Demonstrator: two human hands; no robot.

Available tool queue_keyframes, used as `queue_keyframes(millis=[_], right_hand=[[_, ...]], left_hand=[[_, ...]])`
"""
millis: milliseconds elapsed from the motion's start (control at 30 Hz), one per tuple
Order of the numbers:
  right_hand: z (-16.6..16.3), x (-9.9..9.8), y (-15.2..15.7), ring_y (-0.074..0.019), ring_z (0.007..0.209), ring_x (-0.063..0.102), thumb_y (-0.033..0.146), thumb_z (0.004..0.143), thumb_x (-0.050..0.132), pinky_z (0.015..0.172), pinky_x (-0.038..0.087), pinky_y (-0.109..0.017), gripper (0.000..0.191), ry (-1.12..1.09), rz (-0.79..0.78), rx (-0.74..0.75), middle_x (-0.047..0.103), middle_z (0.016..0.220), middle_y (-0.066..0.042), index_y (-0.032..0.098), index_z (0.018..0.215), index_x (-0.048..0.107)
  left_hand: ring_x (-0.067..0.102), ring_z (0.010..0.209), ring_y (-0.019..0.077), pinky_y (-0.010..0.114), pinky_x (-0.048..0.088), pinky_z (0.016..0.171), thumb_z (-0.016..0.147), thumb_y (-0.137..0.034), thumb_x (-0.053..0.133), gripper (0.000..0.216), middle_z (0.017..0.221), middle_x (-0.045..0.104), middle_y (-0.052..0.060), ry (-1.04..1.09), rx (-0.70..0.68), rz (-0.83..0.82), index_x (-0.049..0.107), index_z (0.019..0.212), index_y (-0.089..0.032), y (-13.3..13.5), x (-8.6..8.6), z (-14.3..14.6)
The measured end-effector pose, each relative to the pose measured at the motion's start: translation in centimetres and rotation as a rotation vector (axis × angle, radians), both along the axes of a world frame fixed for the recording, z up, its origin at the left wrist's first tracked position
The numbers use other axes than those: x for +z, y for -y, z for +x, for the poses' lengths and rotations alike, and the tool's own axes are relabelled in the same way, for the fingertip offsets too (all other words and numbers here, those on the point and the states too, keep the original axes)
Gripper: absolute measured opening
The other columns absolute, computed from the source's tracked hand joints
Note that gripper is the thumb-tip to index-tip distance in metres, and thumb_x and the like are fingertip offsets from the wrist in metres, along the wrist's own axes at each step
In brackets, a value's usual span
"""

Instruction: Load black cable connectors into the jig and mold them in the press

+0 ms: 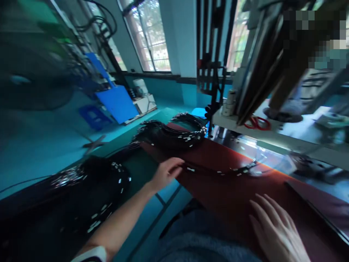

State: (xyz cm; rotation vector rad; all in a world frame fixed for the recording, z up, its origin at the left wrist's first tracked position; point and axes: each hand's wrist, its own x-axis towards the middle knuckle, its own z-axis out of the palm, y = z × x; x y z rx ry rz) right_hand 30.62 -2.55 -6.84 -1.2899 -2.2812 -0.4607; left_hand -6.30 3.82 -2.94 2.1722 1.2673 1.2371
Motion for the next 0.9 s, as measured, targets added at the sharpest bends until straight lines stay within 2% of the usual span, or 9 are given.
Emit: queue_keyframes(millis=[100,167,300,400,467,567,667,833,900], right_hand=[[-5.3,0.8,-2.9,-0.0325,0.118,0.047,0.033,0.088,0.04,0.092,0.043,-0.048,0.036,0.035,0.007,0.22,0.053,0.123,-0.016,0.015,0.118,0.052],[-10.0,1.6,-5.1,-0.0307,0.122,0.043,0.031,0.089,0.043,0.095,0.041,-0.046,0.037,0.06,0.006,0.32,0.051,0.127,-0.016,0.013,0.12,0.052],[-20.8,2.3,-10.1,-0.0297,0.126,0.039,0.028,0.087,0.049,0.099,0.037,-0.045,0.041,0.133,-0.012,0.395,0.048,0.133,-0.016,0.012,0.124,0.052],[-27.8,1.9,-13.9,-0.0296,0.128,0.036,0.028,0.086,0.051,0.103,0.031,-0.046,0.045,0.189,-0.023,0.401,0.044,0.137,-0.016,0.014,0.128,0.051],[-31.0,1.6,-16.2,-0.0292,0.129,0.035,0.021,0.088,0.045,0.103,0.028,-0.047,0.043,0.249,0.003,0.416,0.044,0.138,-0.015,0.015,0.131,0.049],[-33.6,1.4,-19.4,-0.0299,0.127,0.037,0.012,0.088,0.036,0.101,0.029,-0.048,0.045,0.326,0.026,0.395,0.045,0.137,-0.014,0.018,0.13,0.05],[-34.3,1.4,-22.2,-0.0328,0.123,0.041,0.012,0.089,0.035,0.096,0.032,-0.049,0.045,0.335,0.038,0.312,0.046,0.136,-0.015,0.02,0.129,0.053],[-34.7,1.5,-25.7,-0.0347,0.118,0.044,0.014,0.089,0.036,0.091,0.035,-0.046,0.044,0.321,0.066,0.221,0.048,0.133,-0.016,0.022,0.129,0.053],[-35.0,1.6,-26.6,-0.0353,0.116,0.044,0.015,0.09,0.035,0.089,0.035,-0.046,0.044,0.286,0.049,0.201,0.047,0.132,-0.017,0.023,0.128,0.053]], left_hand=[[0.063,0.086,0.0182,0.032,0.05,0.078,0.082,-0.033,0.051,0.024,0.094,0.066,0.008,0.195,0.598,-0.104,0.062,0.095,-0.016,1.5,-0.2,-10.8],[0.063,0.083,0.0196,0.031,0.051,0.071,0.077,-0.039,0.056,0.03,0.092,0.066,0.009,0.356,0.794,-0.172,0.062,0.095,-0.015,2.8,0.0,-15.5],[0.063,0.082,0.0206,0.029,0.05,0.065,0.071,-0.045,0.06,0.038,0.09,0.066,0.009,0.505,0.857,-0.222,0.062,0.094,-0.015,4.1,1.0,-20.0],[0.062,0.087,0.0197,0.032,0.048,0.079,0.074,-0.04,0.057,0.032,0.094,0.066,0.008,0.318,0.995,-0.121,0.062,0.095,-0.017,4.5,1.7,-23.2],[0.06,0.092,0.0202,0.033,0.046,0.085,0.077,-0.037,0.054,0.032,0.101,0.064,0.009,0.109,1.128,-0.162,0.06,0.101,-0.017,5.2,1.9,-25.9],[0.054,0.106,0.0248,0.036,0.042,0.091,0.08,-0.041,0.051,0.043,0.116,0.057,0.015,-0.185,1.281,-0.409,0.053,0.114,-0.015,6.7,1.6,-29.5],[0.045,0.119,0.0317,0.041,0.037,0.096,0.081,-0.055,0.045,0.059,0.127,0.049,0.019,-0.362,1.36,-0.642,0.045,0.125,-0.015,7.3,1.1,-30.9],[0.049,0.115,0.0371,0.047,0.039,0.09,0.073,-0.078,0.027,0.084,0.129,0.05,0.018,-0.409,1.258,-0.872,0.025,0.139,-0.028,4.3,0.7,-29.9],[0.05,0.114,0.0393,0.048,0.039,0.087,0.066,-0.084,0.026,0.091,0.128,0.05,0.019,-0.434,1.209,-0.947,0.025,0.14,-0.031,2.7,0.6,-29.4]])
